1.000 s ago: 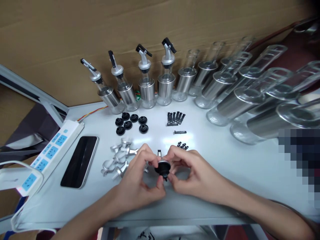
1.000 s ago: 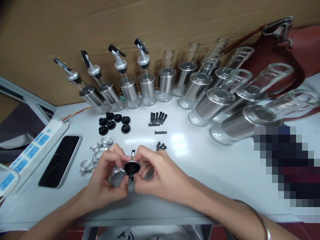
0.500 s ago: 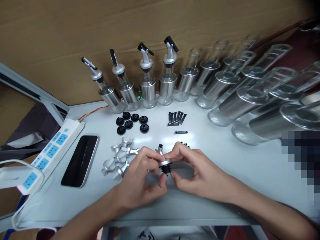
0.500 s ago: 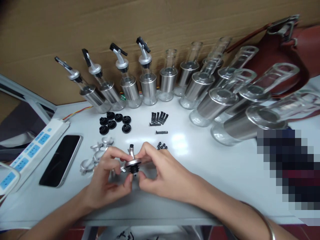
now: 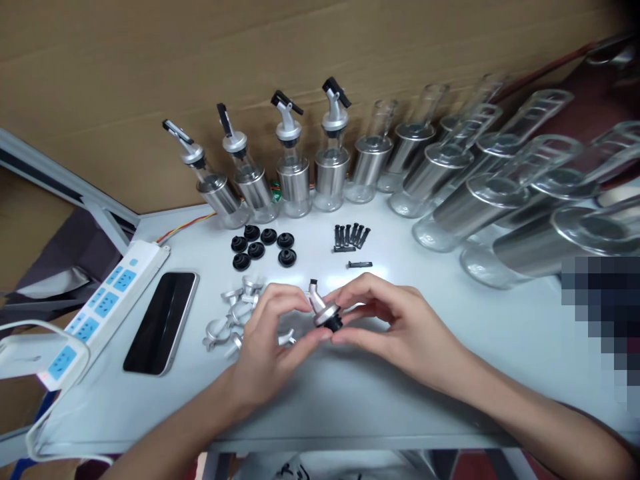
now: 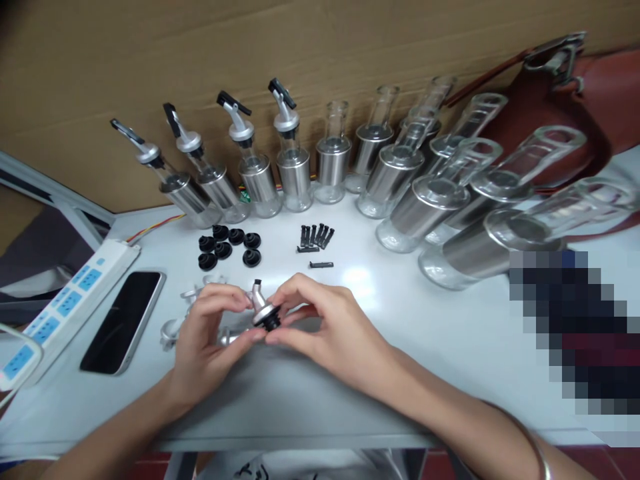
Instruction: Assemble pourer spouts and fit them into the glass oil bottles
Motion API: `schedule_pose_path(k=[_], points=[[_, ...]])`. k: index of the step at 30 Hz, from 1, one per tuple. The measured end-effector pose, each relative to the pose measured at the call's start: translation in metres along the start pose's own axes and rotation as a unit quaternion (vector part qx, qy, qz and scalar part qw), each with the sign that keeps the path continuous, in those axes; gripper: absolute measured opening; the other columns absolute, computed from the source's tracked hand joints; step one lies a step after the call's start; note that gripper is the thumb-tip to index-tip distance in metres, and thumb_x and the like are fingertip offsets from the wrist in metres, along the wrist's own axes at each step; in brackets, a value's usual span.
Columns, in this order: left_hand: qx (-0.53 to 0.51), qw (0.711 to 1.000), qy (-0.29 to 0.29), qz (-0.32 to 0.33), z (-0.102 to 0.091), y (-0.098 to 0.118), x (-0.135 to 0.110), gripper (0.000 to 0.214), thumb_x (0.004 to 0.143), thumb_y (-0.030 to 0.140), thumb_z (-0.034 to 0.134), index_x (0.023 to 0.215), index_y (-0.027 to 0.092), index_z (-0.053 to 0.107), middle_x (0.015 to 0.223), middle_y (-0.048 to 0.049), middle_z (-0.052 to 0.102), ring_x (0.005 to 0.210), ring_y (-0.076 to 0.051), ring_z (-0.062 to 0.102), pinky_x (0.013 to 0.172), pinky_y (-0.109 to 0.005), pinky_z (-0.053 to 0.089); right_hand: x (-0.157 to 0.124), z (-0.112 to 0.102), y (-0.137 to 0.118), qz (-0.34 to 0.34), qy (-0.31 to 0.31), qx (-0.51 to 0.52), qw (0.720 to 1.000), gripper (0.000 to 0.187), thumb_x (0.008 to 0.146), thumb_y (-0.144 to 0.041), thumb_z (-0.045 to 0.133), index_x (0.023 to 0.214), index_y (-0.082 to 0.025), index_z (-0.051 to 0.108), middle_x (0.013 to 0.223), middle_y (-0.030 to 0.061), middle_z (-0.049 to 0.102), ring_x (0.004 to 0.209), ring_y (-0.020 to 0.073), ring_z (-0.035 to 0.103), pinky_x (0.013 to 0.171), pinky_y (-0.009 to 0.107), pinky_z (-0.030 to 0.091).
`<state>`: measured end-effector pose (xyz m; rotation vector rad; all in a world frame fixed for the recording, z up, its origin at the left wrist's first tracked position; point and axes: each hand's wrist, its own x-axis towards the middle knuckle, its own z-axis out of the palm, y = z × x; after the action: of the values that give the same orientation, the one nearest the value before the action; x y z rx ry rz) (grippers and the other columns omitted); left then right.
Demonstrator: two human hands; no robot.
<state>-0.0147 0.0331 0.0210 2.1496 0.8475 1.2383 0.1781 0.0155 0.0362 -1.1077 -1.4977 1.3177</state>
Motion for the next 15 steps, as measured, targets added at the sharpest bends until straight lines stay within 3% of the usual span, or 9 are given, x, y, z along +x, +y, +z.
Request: schedule_pose_path(k=[4, 9, 12, 15], points=[[0.011, 1.0, -0.025, -0.007, -0.0019, 0.002, 0.0022, 0.016, 0.089, 0.025, 0.065, 0.102, 0.021, 0.058, 0.095, -0.0048, 0.059, 0.089, -0.017, 0.061, 0.078, -0.031, 0.055, -0.0001, -0.0011, -0.0036, 0.001, 0.008, 0.013, 1.0, 0.023, 0.08, -0.024, 0.068, 0.1, -0.022, 0.056, 0.101, 0.0054, 0.071, 0.087, 0.0176, 0.072, 0.079, 0.031, 0.061], [0.033, 0.998, -0.035, 0.041, -0.003, 0.0052, 0.0054, 0.03, 0.087, 0.016, 0.067, 0.115, 0.018, 0.058, 0.105, -0.0074, 0.064, 0.098, -0.018, 0.064, 0.086, -0.032, 0.056, -0.0008, -0.0028, -0.0058, 0.024, -0.05, 0.001, 0.998, 0.018, 0.092, -0.023, 0.053, 0.11, -0.023, 0.049, 0.108, 0.0062, 0.072, 0.101, 0.0176, 0.069, 0.088, 0.032, 0.055], [0.028, 0.997, -0.042, 0.065, -0.0026, 0.0032, 0.0064, 0.024, 0.087, 0.008, 0.064, 0.109, 0.018, 0.061, 0.101, -0.0063, 0.068, 0.099, -0.018, 0.064, 0.089, -0.032, 0.055, -0.0007, -0.0037, -0.004, 0.025, -0.071, -0.081, 0.994, 0.02, 0.092, -0.027, 0.054, 0.111, -0.022, 0.052, 0.112, 0.0079, 0.07, 0.103, 0.0202, 0.067, 0.087, 0.034, 0.054], [0.019, 0.993, -0.073, 0.089, -0.0016, 0.0014, 0.0062, 0.021, 0.088, 0.004, 0.06, 0.106, 0.016, 0.061, 0.104, -0.0071, 0.07, 0.104, -0.017, 0.064, 0.094, -0.033, 0.054, 0.0009, -0.0043, -0.0025, -0.019, -0.055, -0.175, 0.983, 0.022, 0.087, -0.028, 0.064, 0.108, -0.02, 0.062, 0.107, 0.0085, 0.07, 0.095, 0.0217, 0.065, 0.083, 0.035, 0.053]])
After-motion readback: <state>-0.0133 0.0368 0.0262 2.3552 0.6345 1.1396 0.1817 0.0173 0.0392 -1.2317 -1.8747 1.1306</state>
